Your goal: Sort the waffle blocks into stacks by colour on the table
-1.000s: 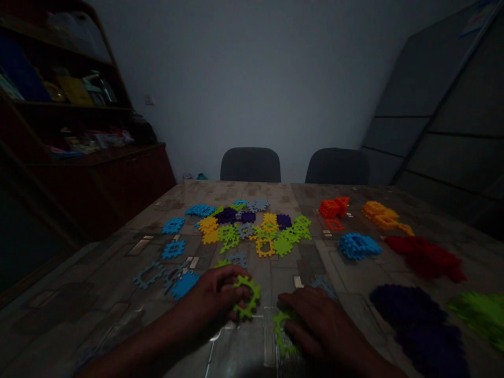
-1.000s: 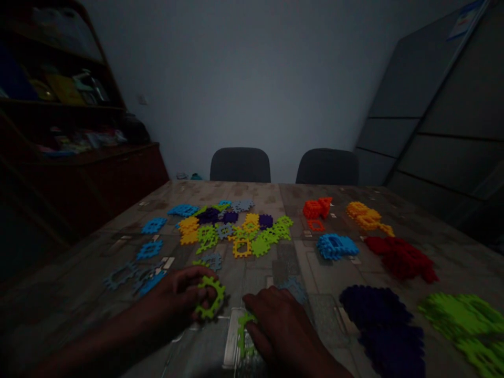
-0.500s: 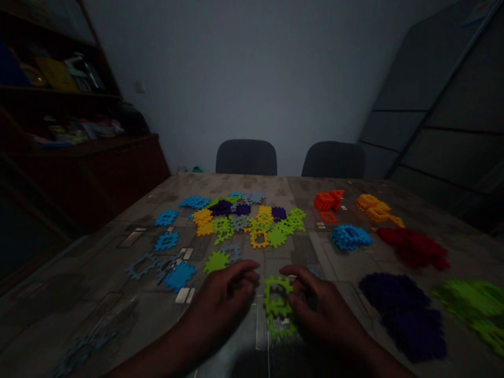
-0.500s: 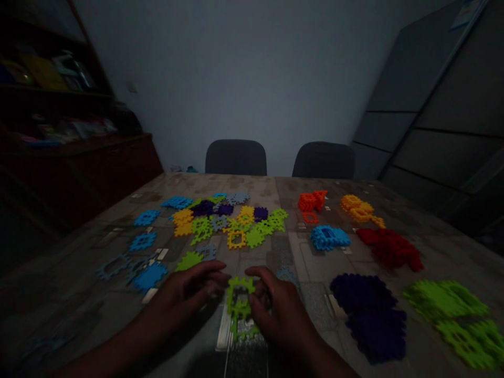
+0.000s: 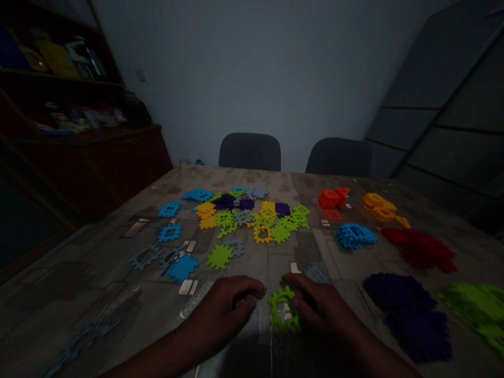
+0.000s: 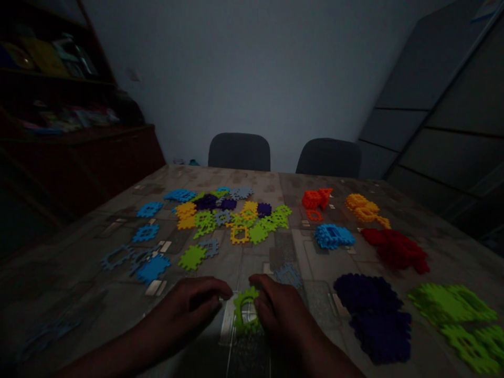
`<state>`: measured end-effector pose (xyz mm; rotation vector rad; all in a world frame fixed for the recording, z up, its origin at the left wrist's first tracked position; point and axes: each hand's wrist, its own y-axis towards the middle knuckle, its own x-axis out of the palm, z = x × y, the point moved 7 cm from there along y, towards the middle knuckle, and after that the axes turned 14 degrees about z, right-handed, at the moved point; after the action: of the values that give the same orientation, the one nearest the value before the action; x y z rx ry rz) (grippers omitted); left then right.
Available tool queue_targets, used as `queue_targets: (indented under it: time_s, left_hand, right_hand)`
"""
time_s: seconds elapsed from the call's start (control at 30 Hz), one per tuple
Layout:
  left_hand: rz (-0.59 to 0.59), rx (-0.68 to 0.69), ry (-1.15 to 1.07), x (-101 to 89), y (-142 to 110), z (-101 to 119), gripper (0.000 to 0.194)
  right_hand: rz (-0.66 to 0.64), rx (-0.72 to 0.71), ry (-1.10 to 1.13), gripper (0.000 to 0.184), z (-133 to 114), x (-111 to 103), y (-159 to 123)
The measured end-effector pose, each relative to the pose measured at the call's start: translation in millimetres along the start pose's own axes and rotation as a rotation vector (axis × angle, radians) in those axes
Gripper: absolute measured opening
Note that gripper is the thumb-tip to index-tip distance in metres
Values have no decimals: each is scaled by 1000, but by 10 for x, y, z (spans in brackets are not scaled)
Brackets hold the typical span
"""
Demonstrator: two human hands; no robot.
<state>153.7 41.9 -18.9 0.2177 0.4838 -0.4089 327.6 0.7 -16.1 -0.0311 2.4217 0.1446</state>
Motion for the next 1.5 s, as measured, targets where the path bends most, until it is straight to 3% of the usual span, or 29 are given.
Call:
queue_targets:
  time_s: [0.23, 0.33, 0.57, 0.77, 1.0, 1.07, 1.13, 1.2, 1.33, 1.5]
  left_hand:
    - [-48, 68, 53, 69, -28, -48, 27]
    - [-55, 66, 47, 72, -29, -59, 27]
    - [-51, 80, 64, 74, -27, -64, 28]
    - [-55, 66, 82, 61, -29, -52, 27]
    - [-66, 68, 72, 55, -33, -25, 27]
    - [-65, 69, 76, 55, -28, -17, 27]
    - [-56, 69, 82, 49, -22, -11, 26]
    - [-51, 72, 86, 48, -18, -11, 25]
    - [-35, 74, 93, 49, -11, -48, 25]
    - [-41, 56, 94, 53, -9, -98, 24]
  right_hand:
    - [-66, 17, -203, 38, 99, 41, -10]
    - [-43, 3, -136, 32, 80, 31, 0]
    - [16, 129, 113, 27, 57, -87, 42]
    - [-81, 180, 112, 25, 68, -12, 23]
    - [32, -23, -205, 32, 43, -101, -5]
    - [20, -152, -222, 50, -24, -61, -6]
    - [-52, -250, -237, 75, -54, 46, -6]
    - [-141, -294, -267, 88, -31, 175, -1]
    - [-220, -354, -329, 92, -6, 308, 11]
    - [-255, -405, -379, 79, -184, 216, -28]
